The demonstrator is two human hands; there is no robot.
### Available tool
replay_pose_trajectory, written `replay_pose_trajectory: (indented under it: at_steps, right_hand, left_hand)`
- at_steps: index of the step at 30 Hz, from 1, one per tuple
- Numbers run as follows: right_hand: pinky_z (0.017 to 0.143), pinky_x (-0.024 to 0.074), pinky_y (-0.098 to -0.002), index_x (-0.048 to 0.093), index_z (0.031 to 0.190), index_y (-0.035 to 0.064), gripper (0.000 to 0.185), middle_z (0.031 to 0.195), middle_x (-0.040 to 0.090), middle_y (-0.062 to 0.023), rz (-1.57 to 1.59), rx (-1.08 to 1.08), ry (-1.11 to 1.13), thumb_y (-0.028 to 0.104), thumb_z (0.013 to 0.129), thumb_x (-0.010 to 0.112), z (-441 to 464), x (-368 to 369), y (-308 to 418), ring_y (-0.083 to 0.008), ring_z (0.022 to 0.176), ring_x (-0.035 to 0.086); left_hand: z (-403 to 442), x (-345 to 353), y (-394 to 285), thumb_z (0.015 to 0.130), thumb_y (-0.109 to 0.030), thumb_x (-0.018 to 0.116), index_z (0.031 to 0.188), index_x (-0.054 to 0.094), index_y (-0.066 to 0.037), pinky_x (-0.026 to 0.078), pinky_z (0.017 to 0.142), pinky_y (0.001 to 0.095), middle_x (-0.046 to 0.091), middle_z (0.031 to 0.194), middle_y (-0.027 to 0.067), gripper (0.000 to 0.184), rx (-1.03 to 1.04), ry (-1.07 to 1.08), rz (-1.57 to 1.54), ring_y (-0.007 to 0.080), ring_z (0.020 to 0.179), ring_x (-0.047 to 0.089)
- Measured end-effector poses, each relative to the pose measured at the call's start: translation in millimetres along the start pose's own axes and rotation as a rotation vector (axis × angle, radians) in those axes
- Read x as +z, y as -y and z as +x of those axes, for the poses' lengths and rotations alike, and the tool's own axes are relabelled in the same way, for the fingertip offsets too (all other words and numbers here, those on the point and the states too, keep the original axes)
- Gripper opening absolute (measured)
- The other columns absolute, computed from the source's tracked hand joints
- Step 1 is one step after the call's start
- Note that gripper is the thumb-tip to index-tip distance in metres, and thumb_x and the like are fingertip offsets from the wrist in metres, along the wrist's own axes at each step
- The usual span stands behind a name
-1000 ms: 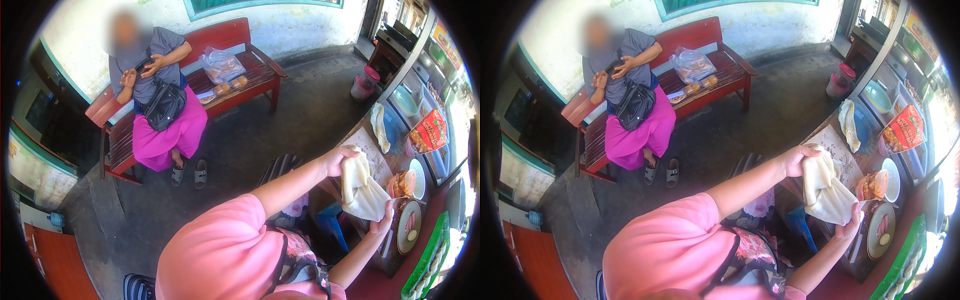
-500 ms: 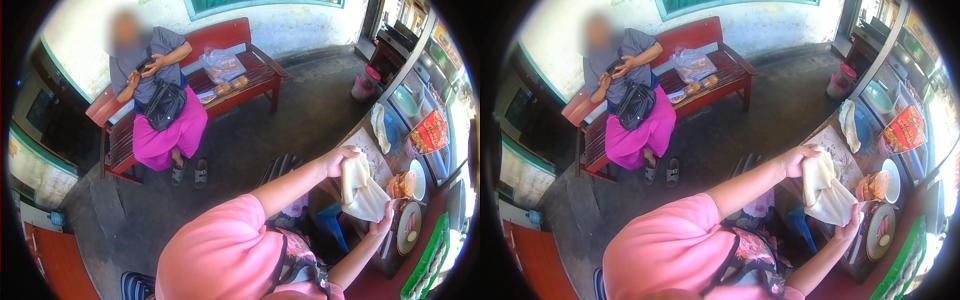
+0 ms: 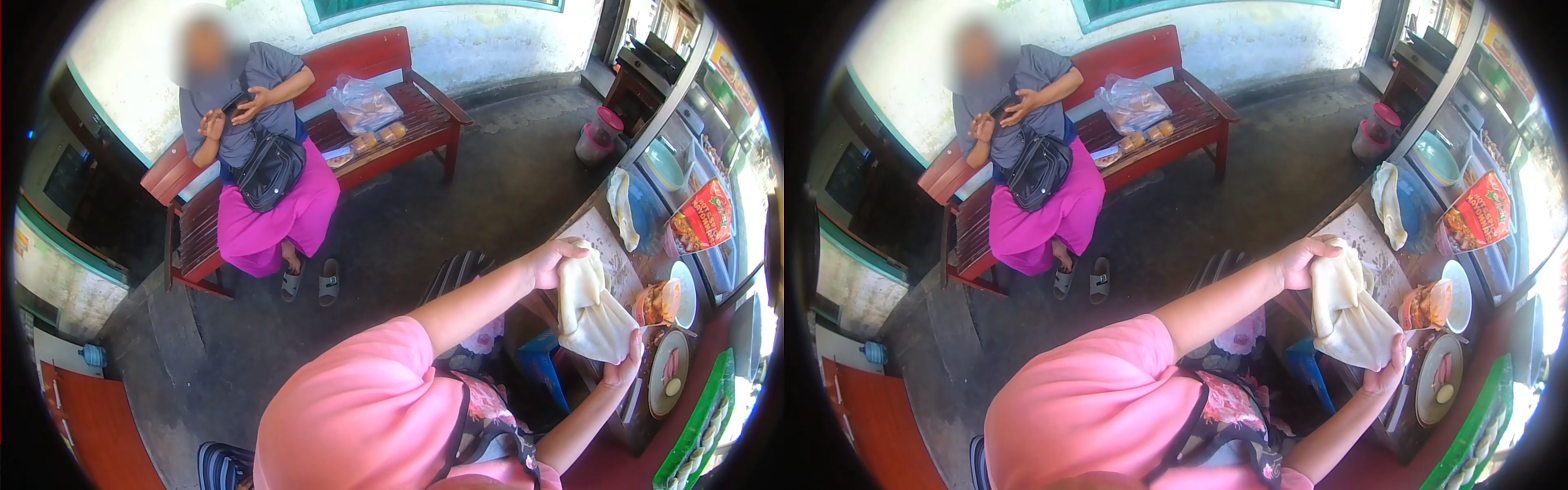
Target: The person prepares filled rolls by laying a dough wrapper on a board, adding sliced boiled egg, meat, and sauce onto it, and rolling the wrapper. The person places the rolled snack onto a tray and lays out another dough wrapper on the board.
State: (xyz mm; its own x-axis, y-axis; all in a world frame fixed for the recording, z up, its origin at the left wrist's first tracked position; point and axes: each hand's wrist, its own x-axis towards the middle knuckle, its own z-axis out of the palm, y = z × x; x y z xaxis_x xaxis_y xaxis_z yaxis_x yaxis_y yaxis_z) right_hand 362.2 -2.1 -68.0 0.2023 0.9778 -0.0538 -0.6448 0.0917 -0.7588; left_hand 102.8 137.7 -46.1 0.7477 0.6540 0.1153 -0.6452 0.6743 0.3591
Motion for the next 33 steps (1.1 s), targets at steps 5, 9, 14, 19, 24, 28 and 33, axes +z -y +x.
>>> replay_pose_trajectory:
  at_steps: [5, 9, 14, 19, 24, 28, 33]
  right_hand:
    - [0.098, 0.0451, -0.0445, 0.051, 0.120, -0.0029, 0.037, 0.117, 0.060, -0.0156, 0.001, -0.003, -0.007, 0.019, 0.092, 0.060, 0.8, -2.3, -0.7, -0.0278, 0.109, 0.058]
    - [0.097, 0.0453, -0.0448, 0.050, 0.121, -0.0032, 0.038, 0.117, 0.060, -0.0158, -0.007, 0.001, -0.011, 0.019, 0.092, 0.060, 0.8, -2.4, -0.5, -0.0278, 0.109, 0.058]
    - [0.097, 0.0459, -0.0442, 0.050, 0.121, -0.0034, 0.038, 0.118, 0.060, -0.0163, -0.014, -0.006, -0.012, 0.019, 0.092, 0.059, 1.2, -2.9, -0.8, -0.0279, 0.108, 0.059]
    - [0.097, 0.0460, -0.0442, 0.051, 0.120, -0.0035, 0.036, 0.118, 0.060, -0.0166, 0.000, -0.007, -0.013, 0.019, 0.093, 0.058, 0.3, -1.8, -0.4, -0.0281, 0.108, 0.059]
    - [0.097, 0.0459, -0.0441, 0.052, 0.120, -0.0037, 0.036, 0.117, 0.060, -0.0166, -0.002, -0.005, -0.008, 0.019, 0.093, 0.059, 0.3, -1.1, -0.4, -0.0280, 0.109, 0.059]
    - [0.097, 0.0459, -0.0439, 0.052, 0.119, -0.0038, 0.037, 0.117, 0.060, -0.0165, -0.010, -0.009, -0.007, 0.020, 0.092, 0.060, 0.4, -1.6, -0.6, -0.0279, 0.108, 0.059]
    - [0.097, 0.0461, -0.0438, 0.051, 0.120, -0.0037, 0.038, 0.116, 0.060, -0.0163, -0.016, -0.007, -0.003, 0.020, 0.091, 0.061, -0.3, 2.0, -0.1, -0.0278, 0.108, 0.059]
  left_hand:
    - [0.3, -1.6, 0.2, 0.078, -0.009, 0.068, 0.109, 0.054, -0.002, 0.044, 0.098, 0.0464, 0.060, 0.109, 0.0169, 0.036, 0.002, 0.001, 0.003, 0.0310, 0.105, 0.059]
    - [0.2, -1.2, 0.1, 0.078, -0.009, 0.068, 0.109, 0.054, -0.002, 0.044, 0.098, 0.0462, 0.060, 0.108, 0.0166, 0.035, 0.003, 0.005, 0.007, 0.0306, 0.105, 0.059]
    - [0.2, -1.8, 0.5, 0.077, -0.010, 0.069, 0.108, 0.054, -0.003, 0.044, 0.098, 0.0462, 0.060, 0.108, 0.0164, 0.034, 0.005, -0.003, 0.009, 0.0306, 0.105, 0.059]
    - [0.6, -1.8, 0.3, 0.077, -0.010, 0.070, 0.106, 0.055, -0.004, 0.044, 0.098, 0.0464, 0.060, 0.108, 0.0161, 0.034, 0.003, -0.004, 0.004, 0.0307, 0.105, 0.059]
    - [1.1, -3.1, 1.0, 0.077, -0.011, 0.070, 0.106, 0.055, -0.003, 0.045, 0.097, 0.0466, 0.061, 0.107, 0.0163, 0.034, 0.009, -0.003, 0.005, 0.0309, 0.104, 0.059]
    - [0.9, -2.7, 0.8, 0.077, -0.011, 0.070, 0.107, 0.055, -0.003, 0.045, 0.097, 0.0466, 0.061, 0.108, 0.0166, 0.035, 0.004, 0.002, 0.008, 0.0310, 0.104, 0.059]
    - [0.1, -1.2, 0.9, 0.077, -0.011, 0.069, 0.107, 0.055, -0.003, 0.045, 0.097, 0.0465, 0.061, 0.108, 0.0166, 0.034, 0.007, -0.004, 0.013, 0.0310, 0.104, 0.059]
